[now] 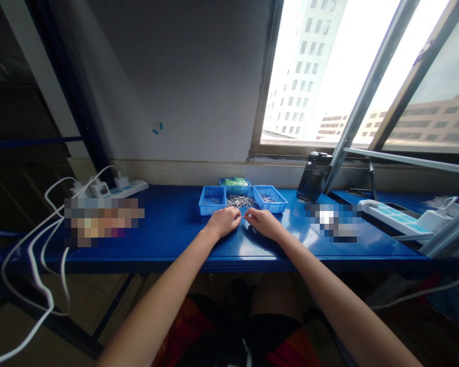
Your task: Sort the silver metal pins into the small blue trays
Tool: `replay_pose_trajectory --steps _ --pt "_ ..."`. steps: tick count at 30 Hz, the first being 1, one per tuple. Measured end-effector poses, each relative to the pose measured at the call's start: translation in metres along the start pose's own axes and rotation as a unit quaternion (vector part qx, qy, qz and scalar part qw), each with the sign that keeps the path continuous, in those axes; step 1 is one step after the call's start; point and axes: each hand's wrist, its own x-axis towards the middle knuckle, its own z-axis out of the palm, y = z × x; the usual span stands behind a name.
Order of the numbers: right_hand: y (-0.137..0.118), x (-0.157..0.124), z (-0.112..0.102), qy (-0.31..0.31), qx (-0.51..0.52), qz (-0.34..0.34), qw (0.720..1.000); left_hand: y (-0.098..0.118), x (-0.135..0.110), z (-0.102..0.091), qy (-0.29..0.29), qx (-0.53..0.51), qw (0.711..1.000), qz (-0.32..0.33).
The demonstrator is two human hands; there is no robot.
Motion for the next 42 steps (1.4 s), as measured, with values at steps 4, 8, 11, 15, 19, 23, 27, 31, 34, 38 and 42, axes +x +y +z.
replay_pose_trajectory --steps 4,8,11,15,19,23,27,31,34,38,42 --pt "0.0011 -0.0002 0.0001 0.009 -0.003 0.006 1.000 -0.0004 0.0001 -0.0002 -0.003 0.005 1.000 -0.014" --pt "0.0017 0.0001 0.0006 0.008 -0.007 0.014 1.000 0.0009 -0.0003 -0.0019 0.000 0.012 0.999 -0.033" --pt "0.0013 0.0004 0.0009 0.003 -0.011 0.018 1.000 0.0017 -0.0007 -0.0029 0.006 0.015 0.999 -0.037" --pt "0.0001 0.0005 0.0009 -0.004 -0.014 0.017 1.000 0.0038 -0.0016 -0.0056 0.012 0.015 0.999 -0.031" --pt "0.0004 0.0004 0.0020 -0.001 -0.008 0.013 1.000 0.0075 -0.0032 -0.0091 0.016 0.000 1.000 -0.017" --pt "0.0020 0.0002 0.0044 0.001 -0.001 -0.010 1.000 0.0085 -0.0038 -0.0091 0.025 -0.019 0.999 0.019" --pt "0.0036 0.0001 0.0063 0.005 -0.004 -0.027 1.000 0.0072 -0.0030 -0.0067 0.029 -0.028 0.998 0.057" --pt "0.0043 0.0004 0.0070 0.004 0.001 -0.031 0.999 0.0066 -0.0025 -0.0046 0.029 -0.024 0.997 0.072" --pt "0.0042 0.0006 0.0071 0.001 0.004 -0.033 0.999 0.0064 -0.0024 -0.0030 0.022 -0.019 0.997 0.072" --pt "0.0043 0.0005 0.0070 -0.004 0.006 -0.034 0.999 0.0059 -0.0020 -0.0024 0.014 -0.019 0.997 0.071" --pt "0.0032 0.0002 0.0063 -0.003 0.009 -0.025 1.000 0.0057 -0.0015 -0.0033 0.018 -0.025 0.997 0.069"
